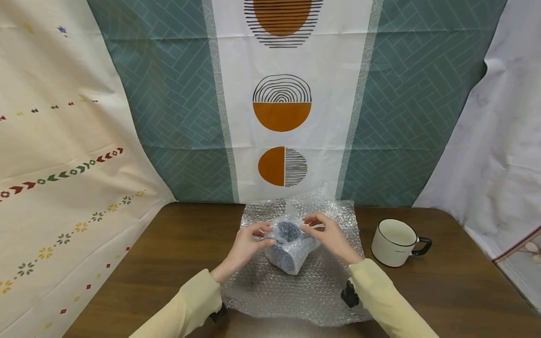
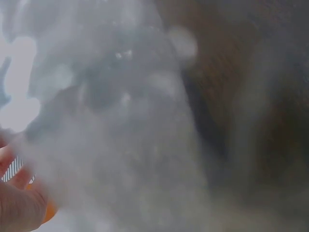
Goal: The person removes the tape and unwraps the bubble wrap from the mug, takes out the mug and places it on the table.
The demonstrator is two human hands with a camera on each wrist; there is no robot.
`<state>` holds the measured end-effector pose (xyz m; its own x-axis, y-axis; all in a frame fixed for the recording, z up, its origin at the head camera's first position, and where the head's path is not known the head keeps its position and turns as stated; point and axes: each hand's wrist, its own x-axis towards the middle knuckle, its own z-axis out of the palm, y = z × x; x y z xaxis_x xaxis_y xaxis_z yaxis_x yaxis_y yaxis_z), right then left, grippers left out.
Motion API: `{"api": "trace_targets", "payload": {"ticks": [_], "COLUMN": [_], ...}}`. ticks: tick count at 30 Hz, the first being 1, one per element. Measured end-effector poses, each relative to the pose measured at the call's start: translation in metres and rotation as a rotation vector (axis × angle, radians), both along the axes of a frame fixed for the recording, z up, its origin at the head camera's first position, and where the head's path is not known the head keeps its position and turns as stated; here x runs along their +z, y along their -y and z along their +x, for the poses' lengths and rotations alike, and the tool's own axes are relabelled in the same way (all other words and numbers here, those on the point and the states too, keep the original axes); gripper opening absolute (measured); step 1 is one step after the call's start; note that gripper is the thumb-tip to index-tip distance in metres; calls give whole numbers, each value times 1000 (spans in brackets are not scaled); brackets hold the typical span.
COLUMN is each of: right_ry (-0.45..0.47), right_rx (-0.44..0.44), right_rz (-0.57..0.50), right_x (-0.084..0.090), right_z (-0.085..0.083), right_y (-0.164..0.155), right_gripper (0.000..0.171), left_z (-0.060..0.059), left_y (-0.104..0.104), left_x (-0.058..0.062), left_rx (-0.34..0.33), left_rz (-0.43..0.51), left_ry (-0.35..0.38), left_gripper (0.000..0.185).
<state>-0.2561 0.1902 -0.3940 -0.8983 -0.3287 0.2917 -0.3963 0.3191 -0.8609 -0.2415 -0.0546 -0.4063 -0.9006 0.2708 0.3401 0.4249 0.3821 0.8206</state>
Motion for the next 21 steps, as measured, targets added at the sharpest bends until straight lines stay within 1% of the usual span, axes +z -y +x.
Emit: {"api": "trace_targets", "payload": {"ticks": [4,6,10,13,16,19,21], "right_ry": [36,22,-32,-56,-34,-20,-2], "right_rx": [53,82,130,138,131,120,118], "right_rz": [4,26,101,150,164,183,186], "right_x": [10,6,-7,-14,-16,-17,-10], "right_z": [9,7,-2,-5,-5,-5,1], "right_y": [7,8,7,7,7,6,8], "right_gripper": [39,43,53,60,64,65,65], "left_z": [-1,-1,-1,-2,-3,-3,-4], "left_y": [0,0,1,1,1,1,1], "left_x": [0,1,3,4,5,9,12], "left_rx": [2,6,12,15,16,6,-5], "left_rz": [0,-6,-24,-42,-65,-106,-137], "left_ry": [-8,-11,-2,4,7,24,38], "left_gripper": [25,25,24,30,36,35,33]}}
